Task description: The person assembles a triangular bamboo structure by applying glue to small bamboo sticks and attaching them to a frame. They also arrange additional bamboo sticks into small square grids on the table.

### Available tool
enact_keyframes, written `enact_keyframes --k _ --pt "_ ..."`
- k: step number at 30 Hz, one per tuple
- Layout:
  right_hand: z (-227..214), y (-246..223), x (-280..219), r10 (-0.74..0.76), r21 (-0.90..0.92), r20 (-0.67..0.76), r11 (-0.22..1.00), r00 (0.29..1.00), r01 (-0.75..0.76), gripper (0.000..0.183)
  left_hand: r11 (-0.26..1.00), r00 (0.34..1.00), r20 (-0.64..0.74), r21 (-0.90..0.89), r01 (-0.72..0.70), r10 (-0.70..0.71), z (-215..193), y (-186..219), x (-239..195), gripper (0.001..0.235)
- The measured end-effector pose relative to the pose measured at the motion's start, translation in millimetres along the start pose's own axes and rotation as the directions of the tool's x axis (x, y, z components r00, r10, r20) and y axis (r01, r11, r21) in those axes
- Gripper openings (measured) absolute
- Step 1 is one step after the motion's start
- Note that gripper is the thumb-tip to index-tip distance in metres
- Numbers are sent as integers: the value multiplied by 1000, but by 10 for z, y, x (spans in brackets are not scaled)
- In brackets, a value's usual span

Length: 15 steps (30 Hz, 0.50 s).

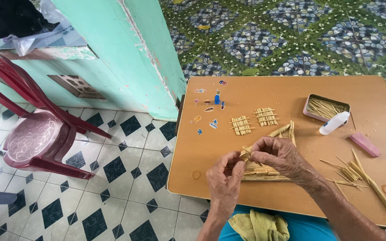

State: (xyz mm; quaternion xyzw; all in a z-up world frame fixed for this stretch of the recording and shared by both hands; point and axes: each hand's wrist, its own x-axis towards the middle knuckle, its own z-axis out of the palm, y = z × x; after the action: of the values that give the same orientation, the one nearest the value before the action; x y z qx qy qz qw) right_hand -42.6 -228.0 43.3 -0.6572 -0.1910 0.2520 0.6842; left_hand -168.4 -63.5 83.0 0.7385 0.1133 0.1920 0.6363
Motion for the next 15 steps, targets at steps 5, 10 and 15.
enact_keyframes --k 5,10,15 --pt "75 -41 -17 0 94 39 996 999 -3 11 873 964 10 -422 244 -265 107 -85 108 22" --pt "138 -65 -39 63 135 39 989 997 -68 9 846 948 53 -438 303 -313 57 -95 136 25" --pt "234 -207 -44 38 63 35 997 999 -40 13 844 941 7 -440 306 -337 51 -102 176 15"
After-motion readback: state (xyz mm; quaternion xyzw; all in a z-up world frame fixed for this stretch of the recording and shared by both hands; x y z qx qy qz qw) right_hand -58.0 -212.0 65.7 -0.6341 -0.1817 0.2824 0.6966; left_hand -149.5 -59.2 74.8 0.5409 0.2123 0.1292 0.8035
